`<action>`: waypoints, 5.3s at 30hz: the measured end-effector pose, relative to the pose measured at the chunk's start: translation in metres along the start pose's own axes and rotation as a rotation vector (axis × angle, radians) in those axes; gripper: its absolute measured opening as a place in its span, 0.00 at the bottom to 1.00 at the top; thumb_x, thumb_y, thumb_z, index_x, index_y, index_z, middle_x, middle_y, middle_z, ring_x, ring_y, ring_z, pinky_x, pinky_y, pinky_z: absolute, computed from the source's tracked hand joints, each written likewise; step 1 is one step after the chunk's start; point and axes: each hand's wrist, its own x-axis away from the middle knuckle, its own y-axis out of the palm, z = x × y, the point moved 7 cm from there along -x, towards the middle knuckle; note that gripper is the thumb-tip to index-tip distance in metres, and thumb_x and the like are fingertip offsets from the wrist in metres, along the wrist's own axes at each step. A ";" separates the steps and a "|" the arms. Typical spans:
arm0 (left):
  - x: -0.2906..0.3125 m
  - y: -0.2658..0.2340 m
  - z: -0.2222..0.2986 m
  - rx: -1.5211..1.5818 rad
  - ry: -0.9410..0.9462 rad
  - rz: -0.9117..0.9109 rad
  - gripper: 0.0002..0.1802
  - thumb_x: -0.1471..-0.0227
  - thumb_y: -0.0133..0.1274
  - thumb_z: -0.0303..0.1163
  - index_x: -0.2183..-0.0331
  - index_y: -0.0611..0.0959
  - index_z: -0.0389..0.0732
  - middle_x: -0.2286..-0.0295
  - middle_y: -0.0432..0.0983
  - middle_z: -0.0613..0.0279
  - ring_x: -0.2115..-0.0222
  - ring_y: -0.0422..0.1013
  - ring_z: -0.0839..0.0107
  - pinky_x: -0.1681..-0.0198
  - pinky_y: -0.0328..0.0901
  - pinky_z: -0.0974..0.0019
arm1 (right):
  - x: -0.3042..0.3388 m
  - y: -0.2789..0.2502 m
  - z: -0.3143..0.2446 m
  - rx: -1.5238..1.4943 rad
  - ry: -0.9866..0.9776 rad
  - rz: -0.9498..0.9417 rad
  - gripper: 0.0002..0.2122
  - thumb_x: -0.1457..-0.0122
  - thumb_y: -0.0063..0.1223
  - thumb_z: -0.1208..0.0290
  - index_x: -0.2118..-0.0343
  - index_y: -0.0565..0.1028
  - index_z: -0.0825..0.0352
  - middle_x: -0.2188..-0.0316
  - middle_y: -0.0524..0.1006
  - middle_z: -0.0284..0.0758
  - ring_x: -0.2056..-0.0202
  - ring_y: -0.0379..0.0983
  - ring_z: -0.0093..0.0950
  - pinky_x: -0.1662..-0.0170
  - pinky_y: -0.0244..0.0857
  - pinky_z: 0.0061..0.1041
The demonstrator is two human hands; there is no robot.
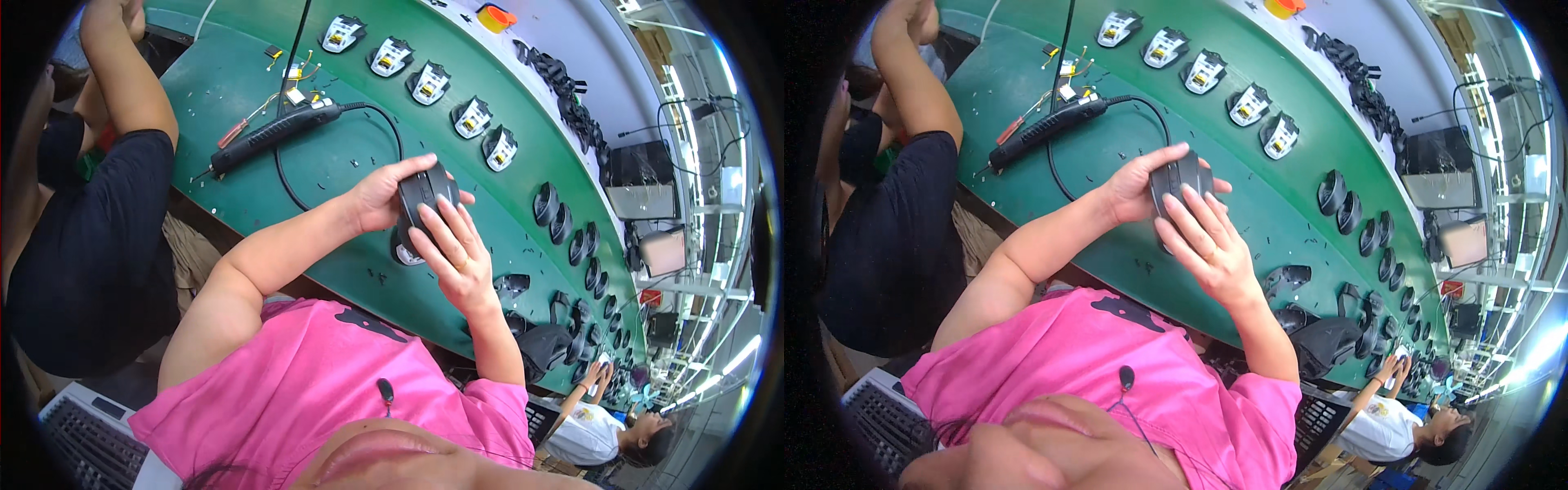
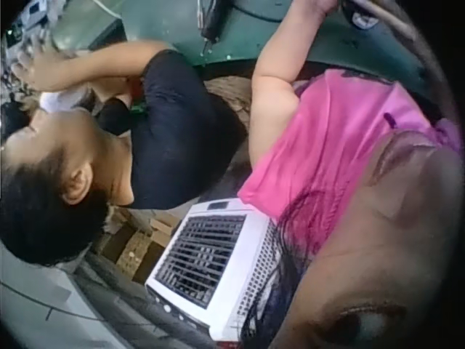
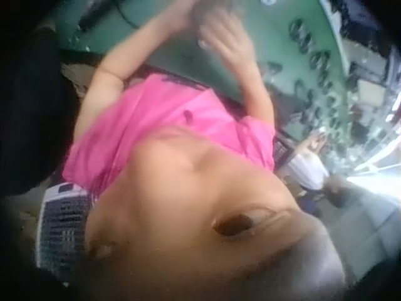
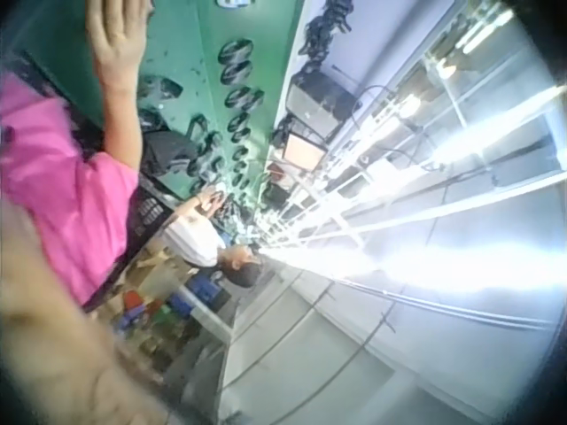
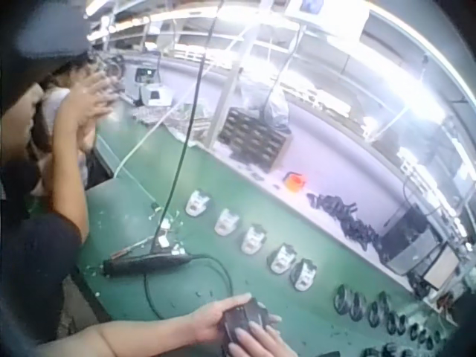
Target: Manually assemble the outer plastic casings of computer mice at an electronics production line.
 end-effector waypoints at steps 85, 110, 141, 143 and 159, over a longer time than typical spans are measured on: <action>0.032 0.038 -0.007 -1.870 0.923 -0.139 0.26 0.63 0.67 0.33 0.58 0.79 0.38 0.57 0.76 0.57 0.55 0.71 0.55 0.50 0.67 0.56 | 0.041 -0.019 0.047 -0.260 0.491 -0.226 0.24 0.49 0.65 0.70 0.48 0.71 0.66 0.55 0.77 0.42 0.57 0.75 0.38 0.55 0.68 0.32; 0.018 0.027 0.012 -1.990 0.796 0.298 0.25 0.46 0.58 0.40 0.50 0.73 0.38 0.47 0.65 0.49 0.50 0.68 0.50 0.52 0.67 0.54 | 0.115 0.045 0.307 0.470 1.247 -0.126 0.26 0.41 0.54 0.52 0.50 0.70 0.70 0.70 0.80 0.47 0.66 0.79 0.44 0.62 0.72 0.40; 0.006 -0.010 0.011 -0.572 0.316 0.261 0.33 0.39 0.44 0.55 0.42 0.61 0.43 0.51 0.68 0.59 0.54 0.72 0.69 0.57 0.73 0.64 | 0.002 0.023 0.074 -0.506 0.569 0.150 0.24 0.39 0.56 0.68 0.41 0.66 0.66 0.45 0.70 0.48 0.42 0.65 0.41 0.41 0.60 0.34; 0.009 -0.011 0.016 -0.575 0.319 0.307 0.31 0.38 0.44 0.55 0.43 0.63 0.44 0.54 0.70 0.60 0.57 0.74 0.72 0.60 0.74 0.67 | -0.001 0.021 0.062 -0.480 0.611 0.109 0.25 0.41 0.56 0.67 0.41 0.66 0.67 0.45 0.69 0.54 0.40 0.61 0.47 0.40 0.58 0.38; 0.009 -0.012 0.000 -0.617 0.153 0.281 0.33 0.38 0.38 0.59 0.43 0.60 0.46 0.57 0.72 0.64 0.60 0.75 0.72 0.63 0.74 0.64 | 0.009 0.001 0.053 -0.244 0.769 0.205 0.25 0.46 0.62 0.61 0.49 0.71 0.71 0.59 0.79 0.48 0.62 0.78 0.44 0.59 0.72 0.36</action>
